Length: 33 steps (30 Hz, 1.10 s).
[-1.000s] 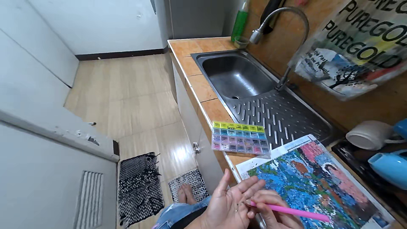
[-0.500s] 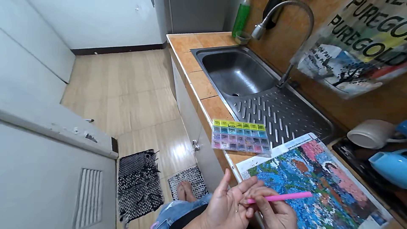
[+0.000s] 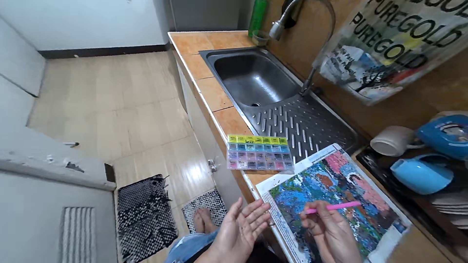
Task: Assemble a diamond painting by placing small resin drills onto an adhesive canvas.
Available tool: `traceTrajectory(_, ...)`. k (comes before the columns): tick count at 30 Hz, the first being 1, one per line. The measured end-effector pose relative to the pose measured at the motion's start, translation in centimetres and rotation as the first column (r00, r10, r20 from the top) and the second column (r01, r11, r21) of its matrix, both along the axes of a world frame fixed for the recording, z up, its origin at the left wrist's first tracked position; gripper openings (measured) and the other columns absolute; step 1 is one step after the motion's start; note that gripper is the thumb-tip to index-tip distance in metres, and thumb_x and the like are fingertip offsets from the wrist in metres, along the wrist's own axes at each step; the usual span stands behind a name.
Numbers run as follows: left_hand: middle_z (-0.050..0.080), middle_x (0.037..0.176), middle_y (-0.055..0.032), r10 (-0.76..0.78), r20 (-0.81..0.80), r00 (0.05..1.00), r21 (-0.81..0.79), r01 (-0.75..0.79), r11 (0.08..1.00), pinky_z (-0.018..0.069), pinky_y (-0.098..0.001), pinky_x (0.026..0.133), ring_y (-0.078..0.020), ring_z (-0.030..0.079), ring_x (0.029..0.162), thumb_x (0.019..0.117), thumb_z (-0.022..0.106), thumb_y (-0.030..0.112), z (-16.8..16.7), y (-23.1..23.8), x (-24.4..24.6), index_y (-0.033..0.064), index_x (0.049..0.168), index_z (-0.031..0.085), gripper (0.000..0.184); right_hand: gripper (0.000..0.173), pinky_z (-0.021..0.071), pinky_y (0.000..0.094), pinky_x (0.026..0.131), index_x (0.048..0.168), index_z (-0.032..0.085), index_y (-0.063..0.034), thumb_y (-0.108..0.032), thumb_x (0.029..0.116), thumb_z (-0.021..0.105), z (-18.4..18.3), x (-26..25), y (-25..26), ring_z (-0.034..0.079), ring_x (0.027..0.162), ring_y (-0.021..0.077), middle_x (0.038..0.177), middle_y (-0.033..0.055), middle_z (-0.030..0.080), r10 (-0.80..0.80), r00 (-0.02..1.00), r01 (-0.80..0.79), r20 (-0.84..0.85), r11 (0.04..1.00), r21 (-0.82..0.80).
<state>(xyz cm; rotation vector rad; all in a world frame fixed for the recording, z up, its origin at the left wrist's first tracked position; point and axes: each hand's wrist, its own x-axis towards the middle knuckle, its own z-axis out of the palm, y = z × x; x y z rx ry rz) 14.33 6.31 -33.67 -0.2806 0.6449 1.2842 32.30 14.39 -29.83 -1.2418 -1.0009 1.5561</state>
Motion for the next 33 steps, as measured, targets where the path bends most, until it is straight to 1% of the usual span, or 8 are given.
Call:
traceTrajectory(2, 0.075, 0.109, -0.0125, -0.021, -0.035, 0.999, -0.097, 0.018, 0.995, 0.0574, -0.0329, 0.089, -0.0208, 0.074, 0.098, 0.1126, 0.021, 0.032, -0.1, 0.1, -0.1, -0.001, 0.122, 0.06, 0.053, 0.031, 0.0606, 0.0213, 0.058, 0.094, 0.056, -0.0043, -0.003, 0.1094, 0.029, -1.2, 0.9, 0.5, 0.07, 0.062, 0.009, 0.077, 0.0008, 0.071, -0.063, 0.995, 0.062, 0.076, 0.998, 0.017)
traceTrajectory(6, 0.075, 0.106, -0.0123, -0.036, -0.048, 0.998, -0.126, 0.03, 0.992, 0.0583, -0.033, 0.087, -0.0208, 0.074, 0.095, 0.1123, 0.025, 0.027, 0.1, 0.3, 0.0, -0.0014, 0.12, 0.061, 0.047, 0.023, 0.0603, 0.0216, 0.058, 0.096, 0.056, -0.0029, -0.003, 0.1078, 0.037, -3.9, 2.1, 0.6, 0.069, 0.061, 0.0078, 0.076, -0.0007, 0.07, -0.097, 0.974, 0.088, 0.206, 0.995, 0.053)
traceTrajectory(10, 0.076, 0.104, -0.0123, -0.052, -0.055, 0.997, -0.14, 0.044, 0.989, 0.059, -0.0324, 0.086, -0.0208, 0.075, 0.093, 0.1121, 0.026, 0.025, 0.1, 0.4, 0.1, -0.0017, 0.119, 0.063, 0.046, 0.018, 0.0555, 0.0188, 0.052, 0.097, 0.058, -0.0013, -0.004, 0.1055, 0.042, -5.2, 2.0, 0.3, 0.068, 0.06, 0.006, 0.076, 0.0001, 0.07, -0.07, 0.948, 0.047, 0.31, 0.996, 0.08)
traceTrajectory(15, 0.076, 0.102, -0.0129, -0.051, -0.07, 0.996, -0.161, 0.039, 0.986, 0.0597, -0.0322, 0.084, -0.0211, 0.075, 0.091, 0.1113, 0.028, 0.022, 0.2, 0.5, 0.1, -0.002, 0.119, 0.062, 0.042, 0.013, 0.0541, 0.0152, 0.053, 0.095, 0.06, 0.0002, -0.003, 0.1012, 0.05, -6.4, 1.8, 0.0, 0.066, 0.061, 0.001, 0.077, -0.0025, 0.069, -0.061, 0.923, -0.023, 0.381, 0.977, 0.212)
traceTrajectory(17, 0.076, 0.102, -0.0128, -0.048, -0.074, 0.996, -0.161, 0.036, 0.986, 0.0598, -0.0321, 0.084, -0.021, 0.075, 0.091, 0.1111, 0.028, 0.021, 0.2, 0.4, 0.1, -0.0018, 0.118, 0.062, 0.042, 0.013, 0.0579, 0.0166, 0.059, 0.094, 0.062, 0.0014, -0.003, 0.0994, 0.051, -7.1, 2.0, -0.1, 0.067, 0.063, 0.0006, 0.077, -0.0037, 0.068, -0.064, 0.916, -0.053, 0.397, 0.959, 0.277)
traceTrajectory(19, 0.076, 0.101, -0.0129, -0.048, -0.073, 0.996, -0.172, 0.034, 0.984, 0.0601, -0.0321, 0.083, -0.0212, 0.075, 0.09, 0.1111, 0.028, 0.021, 0.2, 0.5, 0.2, -0.0017, 0.118, 0.063, 0.042, 0.012, 0.0589, 0.0171, 0.062, 0.093, 0.063, 0.0024, -0.004, 0.0979, 0.053, -7.5, 2.1, -0.1, 0.066, 0.064, 0.0001, 0.076, -0.0039, 0.067, -0.073, 0.909, -0.065, 0.409, 0.947, 0.314)
traceTrajectory(26, 0.076, 0.101, -0.0127, -0.067, -0.092, 0.993, -0.215, 0.045, 0.976, 0.0602, -0.0325, 0.082, -0.0212, 0.075, 0.089, 0.1108, 0.028, 0.02, 0.3, 0.8, 0.3, -0.0016, 0.117, 0.062, 0.041, 0.014, 0.0562, 0.0136, 0.062, 0.091, 0.065, 0.0047, -0.004, 0.0958, 0.055, -8.3, 2.3, -0.2, 0.064, 0.064, -0.0031, 0.076, -0.0028, 0.067, -0.083, 0.888, -0.119, 0.452, 0.909, 0.4)
traceTrajectory(33, 0.076, 0.1, -0.0129, -0.061, -0.076, 0.995, -0.216, 0.043, 0.976, 0.0604, -0.0322, 0.082, -0.021, 0.076, 0.088, 0.1109, 0.028, 0.02, 0.3, 0.9, 0.3, -0.0017, 0.115, 0.063, 0.042, 0.015, 0.0556, 0.0121, 0.063, 0.091, 0.066, 0.0045, -0.005, 0.0959, 0.055, -8.5, 2.3, -0.2, 0.064, 0.065, -0.0044, 0.077, -0.0026, 0.067, -0.089, 0.886, -0.132, 0.454, 0.892, 0.432)
